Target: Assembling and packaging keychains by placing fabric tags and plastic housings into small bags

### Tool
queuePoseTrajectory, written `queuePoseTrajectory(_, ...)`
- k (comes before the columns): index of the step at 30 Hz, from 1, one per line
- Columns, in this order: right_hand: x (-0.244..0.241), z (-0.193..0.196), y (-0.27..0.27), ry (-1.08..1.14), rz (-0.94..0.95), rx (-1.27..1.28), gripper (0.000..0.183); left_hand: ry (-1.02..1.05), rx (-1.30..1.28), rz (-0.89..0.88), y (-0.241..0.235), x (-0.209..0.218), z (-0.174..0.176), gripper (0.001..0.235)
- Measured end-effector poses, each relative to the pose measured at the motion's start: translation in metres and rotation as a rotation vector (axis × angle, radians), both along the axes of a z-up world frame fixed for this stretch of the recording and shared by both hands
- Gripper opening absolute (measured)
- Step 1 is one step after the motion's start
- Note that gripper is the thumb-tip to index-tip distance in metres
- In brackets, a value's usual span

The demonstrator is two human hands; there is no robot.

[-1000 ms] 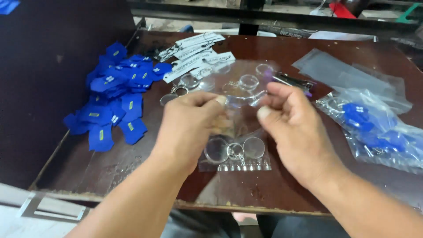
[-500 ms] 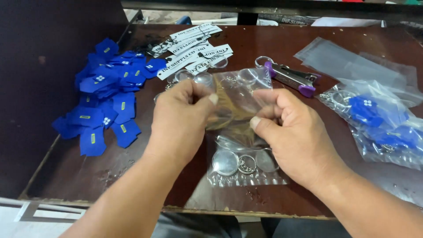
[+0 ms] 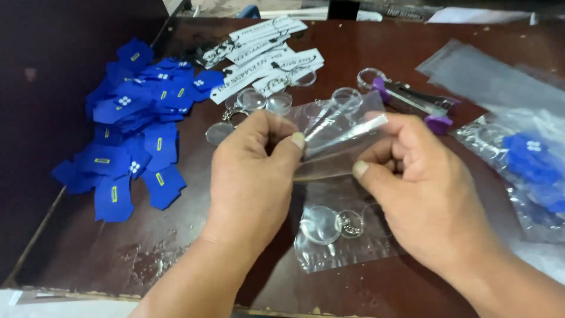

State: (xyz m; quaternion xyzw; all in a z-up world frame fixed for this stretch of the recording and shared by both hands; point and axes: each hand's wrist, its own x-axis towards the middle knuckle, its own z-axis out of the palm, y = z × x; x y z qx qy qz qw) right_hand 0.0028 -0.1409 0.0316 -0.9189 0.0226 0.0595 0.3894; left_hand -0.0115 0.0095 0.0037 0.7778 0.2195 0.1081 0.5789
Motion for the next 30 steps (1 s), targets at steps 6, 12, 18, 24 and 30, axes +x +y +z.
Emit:
queuePoseTrajectory(6, 0.003, -0.007, -0.005, -0.031, -0.008, -0.074, 0.055, 0.028, 0.156, -0.042, -0.001, -0.001, -0.001, 0.007)
queuePoseTrajectory(12, 0.004, -0.005, -0.003, 0.024, -0.009, -0.072, 0.035, 0.075, 0.136, 0.005, -0.002, -0.001, 0.003, 0.008)
queuePoseTrajectory(18, 0.003, -0.003, -0.001, 0.034, -0.042, -0.061, 0.056, 0.084, 0.105, -0.039, -0.003, 0.000, 0.001, 0.009)
queuePoseTrajectory(24, 0.004, -0.010, -0.006, -0.031, -0.001, -0.084, 0.053, 0.080, 0.148, -0.044, -0.002, 0.002, 0.001, 0.011)
queuePoseTrajectory(30, 0.004, -0.008, -0.008, -0.028, 0.001, -0.114, 0.053, 0.282, 0.191, -0.105, -0.003, 0.009, 0.024, 0.010)
